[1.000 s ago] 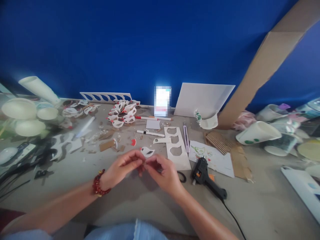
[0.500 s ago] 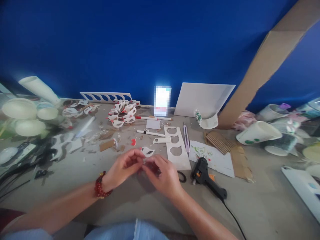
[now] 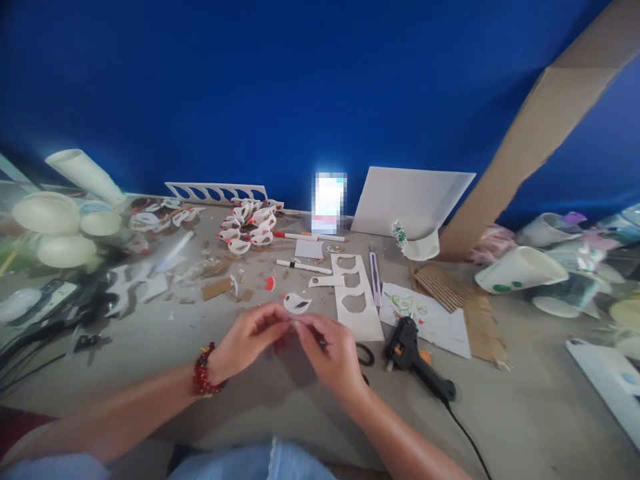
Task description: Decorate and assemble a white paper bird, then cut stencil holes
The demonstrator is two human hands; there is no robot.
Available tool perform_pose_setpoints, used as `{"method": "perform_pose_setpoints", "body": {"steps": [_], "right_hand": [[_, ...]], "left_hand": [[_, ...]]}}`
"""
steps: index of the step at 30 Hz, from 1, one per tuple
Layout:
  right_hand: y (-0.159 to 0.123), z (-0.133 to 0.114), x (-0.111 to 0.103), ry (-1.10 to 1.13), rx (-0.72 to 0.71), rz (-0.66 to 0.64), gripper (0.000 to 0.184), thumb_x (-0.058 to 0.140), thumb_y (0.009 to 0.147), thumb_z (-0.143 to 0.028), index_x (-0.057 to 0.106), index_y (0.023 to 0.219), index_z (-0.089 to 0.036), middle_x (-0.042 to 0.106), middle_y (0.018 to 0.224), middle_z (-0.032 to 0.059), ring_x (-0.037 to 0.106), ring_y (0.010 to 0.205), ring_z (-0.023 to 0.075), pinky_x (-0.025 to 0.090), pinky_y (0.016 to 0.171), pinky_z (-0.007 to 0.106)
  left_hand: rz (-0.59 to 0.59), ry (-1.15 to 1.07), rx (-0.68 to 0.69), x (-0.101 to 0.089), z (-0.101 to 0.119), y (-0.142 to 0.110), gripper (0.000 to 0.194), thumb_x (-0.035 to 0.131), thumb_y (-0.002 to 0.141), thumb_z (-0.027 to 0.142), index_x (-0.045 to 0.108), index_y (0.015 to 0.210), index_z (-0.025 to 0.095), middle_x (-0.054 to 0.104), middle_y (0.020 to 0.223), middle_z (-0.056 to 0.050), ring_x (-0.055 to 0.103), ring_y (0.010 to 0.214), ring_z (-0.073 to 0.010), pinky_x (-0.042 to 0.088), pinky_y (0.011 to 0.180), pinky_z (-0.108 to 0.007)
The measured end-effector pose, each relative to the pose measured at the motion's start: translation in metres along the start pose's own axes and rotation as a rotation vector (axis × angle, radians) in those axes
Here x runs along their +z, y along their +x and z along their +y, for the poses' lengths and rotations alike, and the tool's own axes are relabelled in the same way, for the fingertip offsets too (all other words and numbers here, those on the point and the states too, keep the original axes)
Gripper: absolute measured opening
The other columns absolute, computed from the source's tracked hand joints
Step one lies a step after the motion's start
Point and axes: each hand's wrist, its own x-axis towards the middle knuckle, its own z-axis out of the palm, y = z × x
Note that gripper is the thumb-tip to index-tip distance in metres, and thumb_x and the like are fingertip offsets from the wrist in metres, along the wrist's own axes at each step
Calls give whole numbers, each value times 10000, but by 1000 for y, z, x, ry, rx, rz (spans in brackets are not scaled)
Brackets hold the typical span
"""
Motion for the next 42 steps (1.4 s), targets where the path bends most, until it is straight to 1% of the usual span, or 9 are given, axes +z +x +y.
{"method": "perform_pose_setpoints", "body": {"steps": [3,8,10,16,24,30,34,39,42], "right_hand": [[0,0,0,56,52,-25,197,547,893,-295,699,876,-171,673,690,29,590,579,132,458,554,210],[1,3,1,172,178,-50,231,567,878,-340,664,773,-158,599,575,-3,521,506,112,425,505,200],[1,3,2,180,194,-49,240,567,878,-348,666,771,-157,602,584,1,518,514,113,420,507,203],[-2,2,3,169,168,-36,225,559,890,-346,683,829,-169,664,686,25,540,561,123,433,540,217],[-4,3,5,147,150,-29,217,559,895,-335,701,849,-178,642,660,13,534,555,120,423,527,214],[-4,2,5,141,157,-30,235,555,895,-343,690,811,-169,633,641,14,537,552,123,427,526,216],[-4,2,5,144,161,-17,235,559,892,-350,693,823,-169,621,632,10,530,540,123,423,514,216],[-6,3,8,167,178,1,234,561,890,-355,689,838,-167,609,619,3,526,527,122,425,508,217],[-7,2,9,158,177,11,239,562,888,-356,676,804,-164,607,617,4,526,527,123,427,504,214]], "left_hand": [[10,39,16,-1,2,0,181,537,878,290,577,774,148,585,623,13,554,577,-98,444,561,-200],[22,99,-5,0,5,0,118,522,861,224,557,773,154,606,642,9,554,557,-96,431,534,-196],[27,109,-3,0,6,0,105,519,857,211,556,775,155,607,641,9,557,559,-97,429,535,-196],[26,86,-7,0,5,-2,80,521,848,197,549,783,159,595,625,18,556,564,-96,416,528,-186],[48,118,2,-1,2,0,78,527,844,200,553,781,161,591,626,19,534,562,-92,400,523,-182],[48,97,13,0,4,0,91,534,848,221,563,789,157,591,632,15,539,561,-93,415,544,-193],[47,90,5,1,5,-1,106,532,848,231,557,777,156,585,619,17,534,547,-92,414,536,-192],[64,124,23,2,4,0,100,529,843,222,556,773,157,595,625,16,537,540,-88,407,518,-179],[71,149,26,1,3,0,95,529,843,217,562,777,157,611,638,13,543,536,-87,405,511,-178]]}}
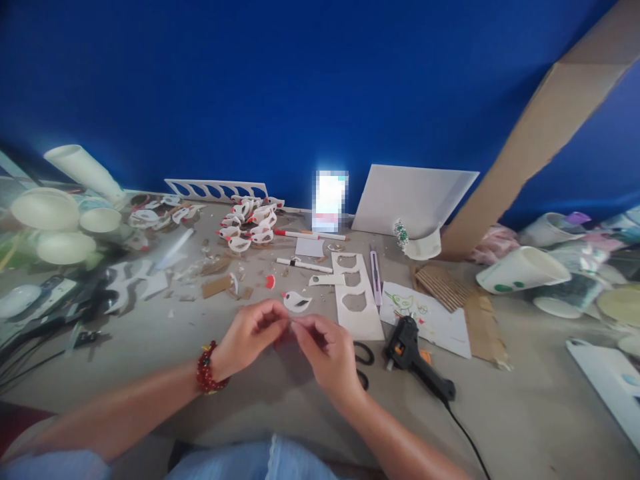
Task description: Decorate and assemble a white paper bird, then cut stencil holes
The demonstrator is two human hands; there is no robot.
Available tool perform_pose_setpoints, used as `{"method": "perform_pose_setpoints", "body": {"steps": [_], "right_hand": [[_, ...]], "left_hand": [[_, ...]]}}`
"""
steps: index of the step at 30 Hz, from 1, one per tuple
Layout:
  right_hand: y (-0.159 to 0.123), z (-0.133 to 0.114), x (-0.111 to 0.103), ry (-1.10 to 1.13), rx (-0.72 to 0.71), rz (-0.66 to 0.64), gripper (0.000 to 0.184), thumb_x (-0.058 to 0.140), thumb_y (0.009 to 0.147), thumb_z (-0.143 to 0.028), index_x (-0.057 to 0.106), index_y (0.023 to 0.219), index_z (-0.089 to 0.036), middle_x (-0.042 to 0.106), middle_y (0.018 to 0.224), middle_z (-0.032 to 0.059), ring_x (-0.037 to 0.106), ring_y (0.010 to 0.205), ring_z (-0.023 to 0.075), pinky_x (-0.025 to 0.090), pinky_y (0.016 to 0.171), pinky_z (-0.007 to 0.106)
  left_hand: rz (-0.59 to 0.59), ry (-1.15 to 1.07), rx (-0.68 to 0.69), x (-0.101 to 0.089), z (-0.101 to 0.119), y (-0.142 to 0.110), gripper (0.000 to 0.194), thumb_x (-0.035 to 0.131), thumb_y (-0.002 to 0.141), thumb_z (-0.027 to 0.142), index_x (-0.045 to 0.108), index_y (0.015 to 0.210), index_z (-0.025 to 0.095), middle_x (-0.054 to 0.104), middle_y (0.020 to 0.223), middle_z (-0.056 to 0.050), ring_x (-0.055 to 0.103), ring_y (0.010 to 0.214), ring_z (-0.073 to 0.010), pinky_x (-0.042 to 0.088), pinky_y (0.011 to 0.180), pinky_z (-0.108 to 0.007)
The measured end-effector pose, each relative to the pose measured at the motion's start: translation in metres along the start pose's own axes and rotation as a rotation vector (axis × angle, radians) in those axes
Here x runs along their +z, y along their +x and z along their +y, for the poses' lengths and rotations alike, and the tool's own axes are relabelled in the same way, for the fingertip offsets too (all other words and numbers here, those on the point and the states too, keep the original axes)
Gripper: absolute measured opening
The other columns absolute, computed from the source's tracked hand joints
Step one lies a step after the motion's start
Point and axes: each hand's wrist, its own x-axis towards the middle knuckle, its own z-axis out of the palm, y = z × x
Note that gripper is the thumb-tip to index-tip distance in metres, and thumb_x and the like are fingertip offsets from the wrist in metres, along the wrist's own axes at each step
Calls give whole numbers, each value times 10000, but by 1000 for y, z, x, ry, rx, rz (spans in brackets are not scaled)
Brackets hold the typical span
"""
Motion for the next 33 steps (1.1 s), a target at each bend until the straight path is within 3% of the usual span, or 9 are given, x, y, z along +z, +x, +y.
{"method": "perform_pose_setpoints", "body": {"steps": [9,19,28,33], "right_hand": [[-4,-4,5,-124,-110,52,208,541,907,-323,681,842,-184,658,646,15,607,570,144,466,523,207],[-9,0,9,-355,-367,95,173,466,914,-167,619,979,-215,707,857,68,667,776,192,520,730,289],[1,5,-5,-433,-518,-17,265,476,894,-111,589,1114,-206,696,860,79,635,771,206,509,716,333],[2,5,-9,-524,-589,-25,286,470,884,-118,608,1116,-212,707,892,99,634,765,215,513,704,348]], "left_hand": [[47,44,32,2,-2,-2,127,544,850,242,580,769,151,630,636,4,567,541,-94,409,498,-170],[146,-61,40,10,0,-4,179,553,862,281,561,738,153,623,608,4,586,530,-97,458,520,-184],[-61,-438,-58,5,3,0,245,581,867,353,594,777,125,649,668,-36,596,560,-124,494,596,-256],[-68,-475,-39,5,1,-1,237,620,848,367,608,813,132,660,698,-35,618,621,-140,506,652,-277]]}}
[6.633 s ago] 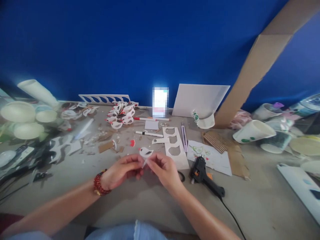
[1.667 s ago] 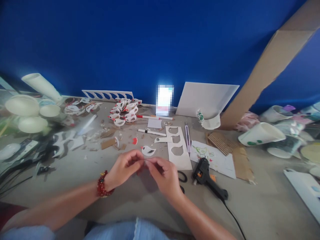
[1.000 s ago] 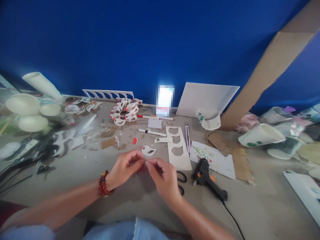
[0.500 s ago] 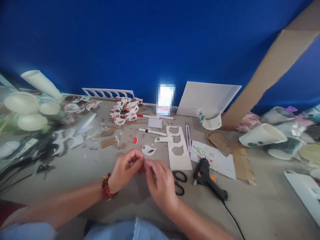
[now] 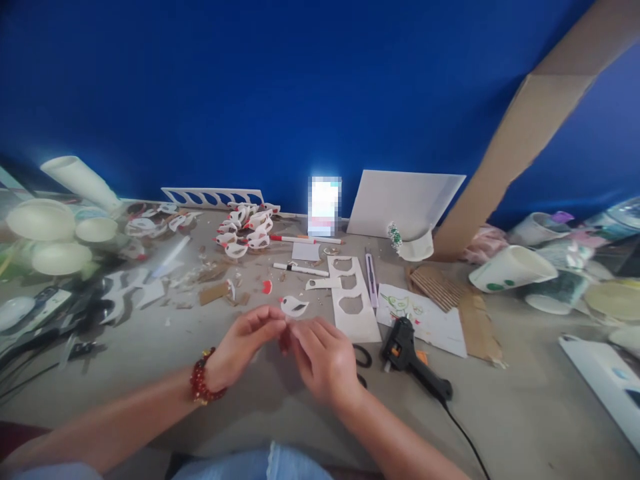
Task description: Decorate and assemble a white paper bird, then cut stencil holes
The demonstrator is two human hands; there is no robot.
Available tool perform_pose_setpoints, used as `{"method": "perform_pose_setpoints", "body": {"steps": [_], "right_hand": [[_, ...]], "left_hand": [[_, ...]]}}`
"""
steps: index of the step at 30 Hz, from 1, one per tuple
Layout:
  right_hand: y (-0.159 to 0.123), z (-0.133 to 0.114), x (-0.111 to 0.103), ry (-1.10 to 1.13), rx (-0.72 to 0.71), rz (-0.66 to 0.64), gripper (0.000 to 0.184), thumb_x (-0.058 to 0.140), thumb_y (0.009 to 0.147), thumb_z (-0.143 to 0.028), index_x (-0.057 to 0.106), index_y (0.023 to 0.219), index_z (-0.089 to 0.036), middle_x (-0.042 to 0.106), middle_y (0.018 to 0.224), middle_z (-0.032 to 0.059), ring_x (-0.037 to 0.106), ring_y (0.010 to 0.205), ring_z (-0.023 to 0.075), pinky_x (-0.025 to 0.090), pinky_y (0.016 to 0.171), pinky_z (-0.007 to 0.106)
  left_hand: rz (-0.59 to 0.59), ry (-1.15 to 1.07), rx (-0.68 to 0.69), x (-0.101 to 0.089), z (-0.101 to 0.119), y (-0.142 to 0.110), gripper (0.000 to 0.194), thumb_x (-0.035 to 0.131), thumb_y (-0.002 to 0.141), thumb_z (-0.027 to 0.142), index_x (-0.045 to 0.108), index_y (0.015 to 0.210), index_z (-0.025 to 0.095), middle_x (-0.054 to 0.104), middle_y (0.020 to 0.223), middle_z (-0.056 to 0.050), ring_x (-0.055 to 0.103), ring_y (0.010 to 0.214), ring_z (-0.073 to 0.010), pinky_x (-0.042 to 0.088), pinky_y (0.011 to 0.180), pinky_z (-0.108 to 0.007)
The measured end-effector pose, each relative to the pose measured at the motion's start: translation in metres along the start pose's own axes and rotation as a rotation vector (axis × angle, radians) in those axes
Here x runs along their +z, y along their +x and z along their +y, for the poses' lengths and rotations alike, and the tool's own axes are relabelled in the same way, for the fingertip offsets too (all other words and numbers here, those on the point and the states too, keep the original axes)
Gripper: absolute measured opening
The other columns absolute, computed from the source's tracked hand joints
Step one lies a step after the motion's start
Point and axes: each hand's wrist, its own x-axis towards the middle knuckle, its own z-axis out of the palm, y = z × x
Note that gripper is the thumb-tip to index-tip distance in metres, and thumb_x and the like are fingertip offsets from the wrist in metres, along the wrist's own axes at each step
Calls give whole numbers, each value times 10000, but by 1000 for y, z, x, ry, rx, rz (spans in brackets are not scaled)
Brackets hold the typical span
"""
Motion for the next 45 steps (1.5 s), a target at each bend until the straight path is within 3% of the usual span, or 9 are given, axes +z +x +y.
{"method": "perform_pose_setpoints", "body": {"steps": [4,11,15,20,23,26,34,38,45], "right_hand": [[2,-2,-4,78,13,24,322,477,881,-133,603,1167,-212,704,877,87,643,781,213,520,726,349],[7,-2,-8,334,282,64,96,546,890,-200,634,927,-208,668,795,39,628,690,161,510,642,254],[6,1,-5,407,275,37,57,587,868,-200,610,919,-209,659,818,36,628,704,159,514,659,255],[9,3,-5,371,242,10,49,566,890,-205,610,908,-218,666,829,43,635,730,167,513,666,260],[10,3,-7,250,152,-7,82,536,903,-182,605,878,-218,669,828,50,633,778,184,504,707,284],[8,3,-6,138,70,3,68,543,894,-160,580,891,-216,663,830,52,620,780,189,494,705,297],[4,10,-1,113,20,9,107,549,895,-139,554,960,-225,669,870,57,620,793,191,496,706,302],[5,10,-1,137,55,-20,79,529,913,-152,557,921,-225,660,846,52,615,794,193,483,712,303],[3,12,2,230,174,-43,52,537,920,-187,575,928,-222,641,857,32,596,739,158,463,665,257]], "left_hand": [[-9,115,29,-1,-2,-2,224,630,845,354,596,898,139,678,715,-32,636,635,-139,516,659,-272],[29,549,167,-1,2,-10,130,522,897,212,590,1000,172,714,838,-47,682,784,-160,520,680,-236],[40,675,233,-3,0,-11,141,506,891,171,578,1012,185,713,927,-53,685,797,-152,516,705,-231],[8,803,327,-4,-1,-10,183,496,872,108,559,1025,185,703,896,-40,677,812,-145,480,884,-280],[7,848,377,-6,-2,-10,219,497,855,84,540,1045,186,697,852,-24,667,809,-141,425,991,-317],[-5,890,420,-8,-3,-8,182,487,858,90,543,998,193,687,843,-18,656,797,-140,440,981,-317],[15,963,497,-7,-8,-7,192,492,841,79,535,979,207,691,850,-11,664,802,-145,455,978,-337],[43,924,478,-10,-11,-7,320,512,841,90,467,1135,209,706,901,-18,684,839,-139,520,803,-246],[37,924,490,-14,-13,-7,280,515,852,100,485,1111,205,712,927,-31,689,855,-135,515,780,-222]]}}
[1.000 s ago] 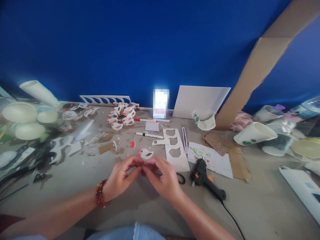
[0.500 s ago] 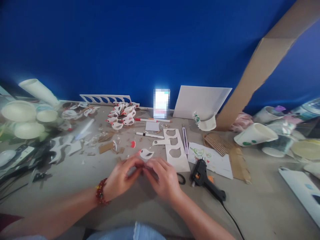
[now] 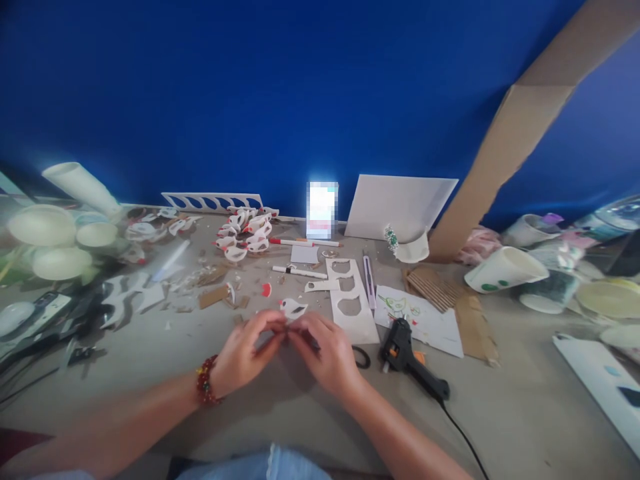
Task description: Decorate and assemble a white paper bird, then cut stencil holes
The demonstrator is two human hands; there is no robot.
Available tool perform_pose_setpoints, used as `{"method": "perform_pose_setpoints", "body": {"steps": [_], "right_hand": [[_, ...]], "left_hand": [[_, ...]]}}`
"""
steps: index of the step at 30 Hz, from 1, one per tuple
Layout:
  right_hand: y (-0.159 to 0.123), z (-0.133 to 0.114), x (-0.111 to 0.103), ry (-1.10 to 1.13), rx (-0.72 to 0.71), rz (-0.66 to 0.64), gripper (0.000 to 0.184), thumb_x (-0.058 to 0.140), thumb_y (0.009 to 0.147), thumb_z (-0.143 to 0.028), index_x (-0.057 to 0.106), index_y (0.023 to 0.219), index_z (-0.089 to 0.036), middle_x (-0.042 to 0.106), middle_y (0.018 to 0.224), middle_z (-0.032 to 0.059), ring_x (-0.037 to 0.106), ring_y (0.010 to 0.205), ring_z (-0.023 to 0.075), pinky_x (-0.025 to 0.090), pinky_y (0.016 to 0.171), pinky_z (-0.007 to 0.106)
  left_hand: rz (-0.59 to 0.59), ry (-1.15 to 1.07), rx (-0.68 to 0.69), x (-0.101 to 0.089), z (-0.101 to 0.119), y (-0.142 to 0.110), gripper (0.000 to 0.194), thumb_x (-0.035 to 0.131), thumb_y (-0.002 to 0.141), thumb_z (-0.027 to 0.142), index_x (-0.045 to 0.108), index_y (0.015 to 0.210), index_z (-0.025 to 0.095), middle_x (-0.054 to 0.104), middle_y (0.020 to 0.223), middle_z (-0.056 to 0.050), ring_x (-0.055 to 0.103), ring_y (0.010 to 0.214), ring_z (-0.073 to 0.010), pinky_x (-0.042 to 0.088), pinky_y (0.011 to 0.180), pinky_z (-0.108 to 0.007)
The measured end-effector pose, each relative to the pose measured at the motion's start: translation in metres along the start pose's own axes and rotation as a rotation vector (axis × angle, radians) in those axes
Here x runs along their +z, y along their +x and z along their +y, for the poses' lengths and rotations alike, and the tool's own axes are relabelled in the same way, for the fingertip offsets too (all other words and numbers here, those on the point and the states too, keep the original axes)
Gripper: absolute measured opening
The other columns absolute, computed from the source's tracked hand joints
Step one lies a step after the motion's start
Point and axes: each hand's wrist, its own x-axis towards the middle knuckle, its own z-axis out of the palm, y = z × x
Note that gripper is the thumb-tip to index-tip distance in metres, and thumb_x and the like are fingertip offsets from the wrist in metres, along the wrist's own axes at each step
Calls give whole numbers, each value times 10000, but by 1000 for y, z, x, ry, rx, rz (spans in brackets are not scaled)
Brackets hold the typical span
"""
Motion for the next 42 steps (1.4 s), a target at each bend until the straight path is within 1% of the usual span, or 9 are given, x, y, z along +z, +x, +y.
{"method": "perform_pose_setpoints", "body": {"steps": [6,12,19,25,29,32,35,39,42], "right_hand": [[0,1,-2,5,20,9,48,547,916,-200,579,887,-220,646,821,15,600,730,153,455,672,251],[0,2,-3,-5,16,30,51,549,910,-209,574,865,-214,645,791,16,593,698,152,455,654,250],[-1,3,-2,-20,61,16,58,560,906,-230,578,853,-215,643,770,6,599,687,148,455,650,242],[1,6,-3,-25,50,15,104,554,910,-269,588,832,-209,658,765,20,615,704,159,467,657,249],[3,7,-5,-7,36,7,145,542,916,-301,590,816,-207,661,744,24,616,679,158,472,634,247],[3,8,-4,0,33,11,140,542,916,-295,584,816,-206,657,738,21,612,668,155,472,631,248],[3,9,-3,-6,48,18,130,551,909,-289,579,813,-207,647,727,15,605,661,153,471,630,250],[1,9,-2,-16,59,27,109,561,898,-274,576,814,-207,639,719,5,599,650,148,461,624,244],[0,6,-1,-38,49,44,98,558,898,-260,581,819,-206,641,725,7,605,660,150,459,633,246]], "left_hand": [[3,44,-41,-1,4,3,143,527,872,128,576,976,213,699,876,-10,662,823,-140,486,768,-235],[17,46,-51,-1,3,4,75,560,872,155,608,904,203,692,867,-11,638,839,-148,469,774,-245],[15,5,-81,1,2,6,81,564,869,143,626,866,195,696,838,-12,638,808,-145,470,752,-235],[7,-6,-104,1,7,8,98,549,880,155,632,847,195,700,770,1,640,735,-132,469,711,-221],[-21,-37,-126,-1,8,9,113,543,884,173,633,819,195,695,728,6,642,703,-132,473,695,-221],[-24,-61,-144,-1,9,10,114,540,889,191,633,822,196,695,716,5,645,693,-135,479,692,-226],[-19,-57,-130,0,9,10,109,535,891,195,629,837,198,696,733,1,646,710,-138,483,703,-228],[-25,-3,-67,0,9,12,97,532,864,149,616,848,195,692,796,-16,642,754,-149,481,711,-233],[-41,31,-33,-2,8,13,111,523,860,132,612,851,197,685,797,-17,637,755,-153,474,711,-241]]}}
